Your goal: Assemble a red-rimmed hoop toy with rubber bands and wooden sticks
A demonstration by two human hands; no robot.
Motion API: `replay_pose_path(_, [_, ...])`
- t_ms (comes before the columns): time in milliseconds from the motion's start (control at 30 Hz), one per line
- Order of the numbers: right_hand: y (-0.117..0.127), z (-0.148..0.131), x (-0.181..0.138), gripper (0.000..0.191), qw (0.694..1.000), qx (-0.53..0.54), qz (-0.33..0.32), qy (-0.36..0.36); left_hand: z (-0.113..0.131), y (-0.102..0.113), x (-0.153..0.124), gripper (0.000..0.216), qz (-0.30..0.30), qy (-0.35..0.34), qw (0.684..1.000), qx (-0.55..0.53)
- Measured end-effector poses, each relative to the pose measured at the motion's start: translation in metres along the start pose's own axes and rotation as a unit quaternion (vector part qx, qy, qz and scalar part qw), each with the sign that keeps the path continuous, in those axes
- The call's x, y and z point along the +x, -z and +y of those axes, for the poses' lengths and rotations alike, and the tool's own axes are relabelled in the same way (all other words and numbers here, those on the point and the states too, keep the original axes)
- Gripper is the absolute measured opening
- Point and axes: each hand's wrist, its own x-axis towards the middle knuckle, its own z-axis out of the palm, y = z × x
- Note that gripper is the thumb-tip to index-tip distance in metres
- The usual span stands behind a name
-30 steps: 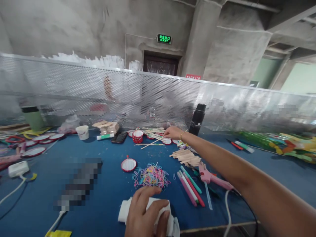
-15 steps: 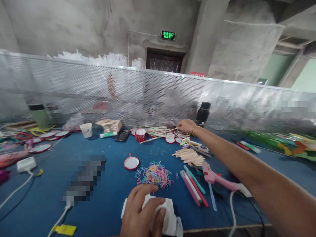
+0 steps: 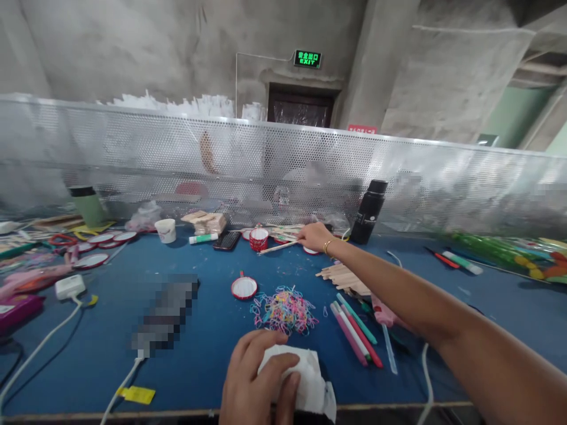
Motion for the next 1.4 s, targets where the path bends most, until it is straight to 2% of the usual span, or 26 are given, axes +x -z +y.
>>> replay_pose_path(167, [0.009,0.022,-0.010,0.032,0.999,-0.014,0.009,-0.033,0.002,0.001,0.003,0.018,-0.008,0.011,1.000,0.000])
replay_pose_path(333, [0.008,0.009,-0.018,0.032,1.000,-0.004,0.001,-0.011,0.006,-0.006,0.003,0.018,-0.009,-0.001,1.000,-0.002])
replay_pose_path(433, [0.011,0.010,-0.019,0.030,1.000,-0.006,-0.009,-0.029,0.003,-0.001,0.006,0.018,-0.022,-0.018,0.999,0.016])
replay_pose_path(533, [0.031,0.022,-0.023,0.026,0.999,-0.004,-0.012,-0.049,-0.006,0.010,0.013,0.021,-0.033,-0.069,0.996,0.055])
replay_pose_path(633, [0.067,0.028,-0.042,0.023,0.999,0.003,-0.002,-0.039,-0.013,0.017,0.025,0.027,-0.024,-0.061,0.991,0.113])
replay_pose_path(667, [0.081,0.024,-0.053,0.022,1.000,0.008,0.009,-0.024,-0.015,0.016,0.028,0.030,-0.021,-0.045,0.990,0.136])
replay_pose_path(767, [0.120,-0.005,-0.096,0.020,0.989,0.069,0.073,0.106,-0.016,0.005,0.036,0.044,-0.017,-0.007,0.979,0.204])
replay_pose_path(833, [0.141,-0.030,-0.123,0.018,0.963,0.136,0.063,0.224,-0.017,-0.006,0.039,0.047,-0.013,-0.007,0.974,0.227])
replay_pose_path(933, [0.154,-0.050,-0.136,0.019,0.909,0.244,0.029,0.338,-0.018,-0.014,0.041,0.029,-0.017,0.004,0.979,0.203])
replay_pose_path(1000, [0.149,-0.046,-0.118,0.025,0.870,0.320,-0.027,0.373,-0.017,-0.012,0.042,0.028,-0.035,0.035,0.984,0.169])
replay_pose_path(1033, [0.141,-0.041,-0.101,0.033,0.857,0.350,-0.060,0.373,-0.016,-0.010,0.041,0.029,-0.044,0.050,0.986,0.152])
replay_pose_path(1067, [0.129,-0.034,-0.081,0.043,0.857,0.370,-0.066,0.353,-0.015,-0.008,0.041,0.029,-0.051,0.060,0.988,0.134])
replay_pose_path(1100, [0.114,-0.028,-0.059,0.051,0.871,0.373,-0.054,0.316,-0.014,-0.006,0.039,0.026,-0.054,0.063,0.990,0.116])
replay_pose_path(1133, [0.097,-0.024,-0.036,0.054,0.901,0.345,-0.039,0.259,-0.013,-0.005,0.037,0.023,-0.056,0.059,0.992,0.097])
replay_pose_path(1200, [0.058,-0.021,0.006,0.046,0.978,0.170,-0.053,0.105,-0.011,-0.007,0.032,0.019,-0.059,0.044,0.995,0.063])
replay_pose_path(1267, [0.019,-0.024,0.036,0.030,0.991,0.105,-0.068,0.047,-0.011,-0.013,0.026,0.020,-0.059,0.041,0.997,0.036])
replay_pose_path(1400, [-0.037,-0.035,0.058,0.024,0.995,0.048,-0.081,0.037,-0.016,-0.026,0.018,0.028,-0.062,0.060,0.996,0.000])
